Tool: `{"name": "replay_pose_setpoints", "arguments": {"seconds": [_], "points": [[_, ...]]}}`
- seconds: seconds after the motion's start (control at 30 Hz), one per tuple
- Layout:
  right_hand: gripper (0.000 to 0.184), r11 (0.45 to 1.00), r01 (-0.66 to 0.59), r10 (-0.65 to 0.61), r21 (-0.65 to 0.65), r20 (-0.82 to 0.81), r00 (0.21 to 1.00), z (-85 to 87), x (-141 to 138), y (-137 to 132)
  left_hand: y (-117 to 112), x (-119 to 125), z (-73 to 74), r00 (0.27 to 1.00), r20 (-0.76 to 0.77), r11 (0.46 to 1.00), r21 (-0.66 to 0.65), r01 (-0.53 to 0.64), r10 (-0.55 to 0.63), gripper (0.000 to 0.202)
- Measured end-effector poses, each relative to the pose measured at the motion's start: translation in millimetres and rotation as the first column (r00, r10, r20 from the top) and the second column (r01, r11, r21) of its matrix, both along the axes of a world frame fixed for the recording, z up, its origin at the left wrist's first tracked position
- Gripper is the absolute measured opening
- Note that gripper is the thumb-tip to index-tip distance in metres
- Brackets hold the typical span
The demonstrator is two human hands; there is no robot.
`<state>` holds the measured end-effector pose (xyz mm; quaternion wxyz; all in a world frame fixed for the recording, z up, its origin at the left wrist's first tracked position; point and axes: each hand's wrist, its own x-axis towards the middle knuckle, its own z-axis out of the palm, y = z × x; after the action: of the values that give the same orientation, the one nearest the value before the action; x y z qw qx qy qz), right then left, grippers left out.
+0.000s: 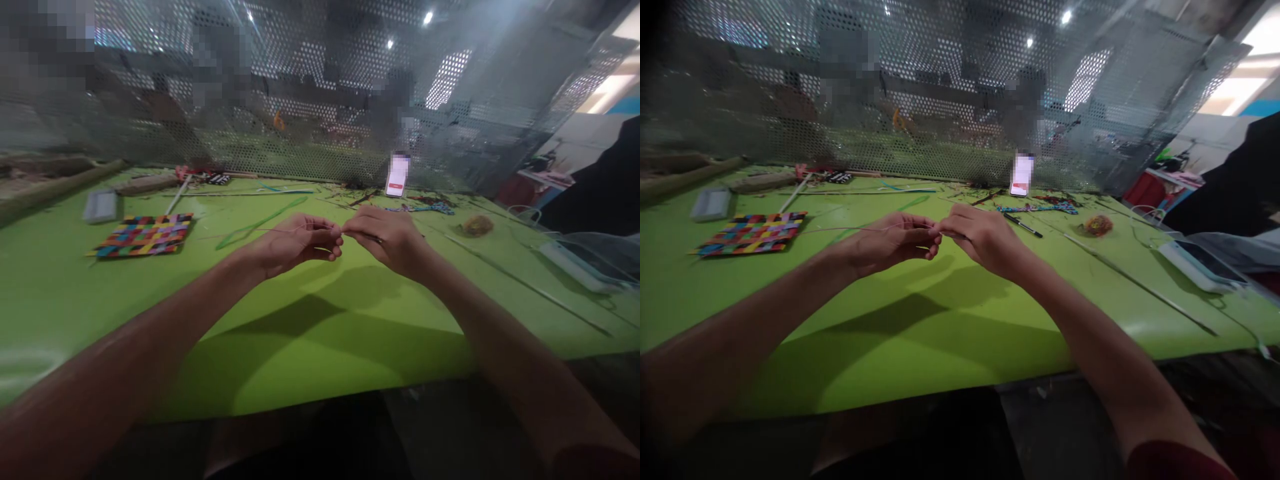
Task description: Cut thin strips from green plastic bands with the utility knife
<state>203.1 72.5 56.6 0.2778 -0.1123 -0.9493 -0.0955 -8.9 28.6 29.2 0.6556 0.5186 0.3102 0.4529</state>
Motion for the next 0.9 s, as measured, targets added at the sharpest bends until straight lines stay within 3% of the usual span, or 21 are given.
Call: {"name": "replay_pose_setpoints", "arguments": {"seconds": [0.47,0.77,0.9], "points": [[0.022,1.0,0.01,-0.01,0.01,-0.005,1.0,-0.9,-0.7,-0.4,-0.1,-0.1,0.1,1.0,-0.008,1.0,-0.004,-0.007,0.007,0.01],[0.025,0.98,0.095,-0.105,0.174,0.047,0.993,-3.2,-4.8,-5.6,0.6,-0.6,-0.9,1.0,-0.004,1.0,-0.017,-0.003,0.002,0.012],[0.022,0.97,0.159,-0.171,0.184,0.051,0.984,-7.1,-6.4,-7.0,0.5,-1.0,-3.0,1.0,0.009,0.999,-0.027,-0.026,0.026,0.013]]}}
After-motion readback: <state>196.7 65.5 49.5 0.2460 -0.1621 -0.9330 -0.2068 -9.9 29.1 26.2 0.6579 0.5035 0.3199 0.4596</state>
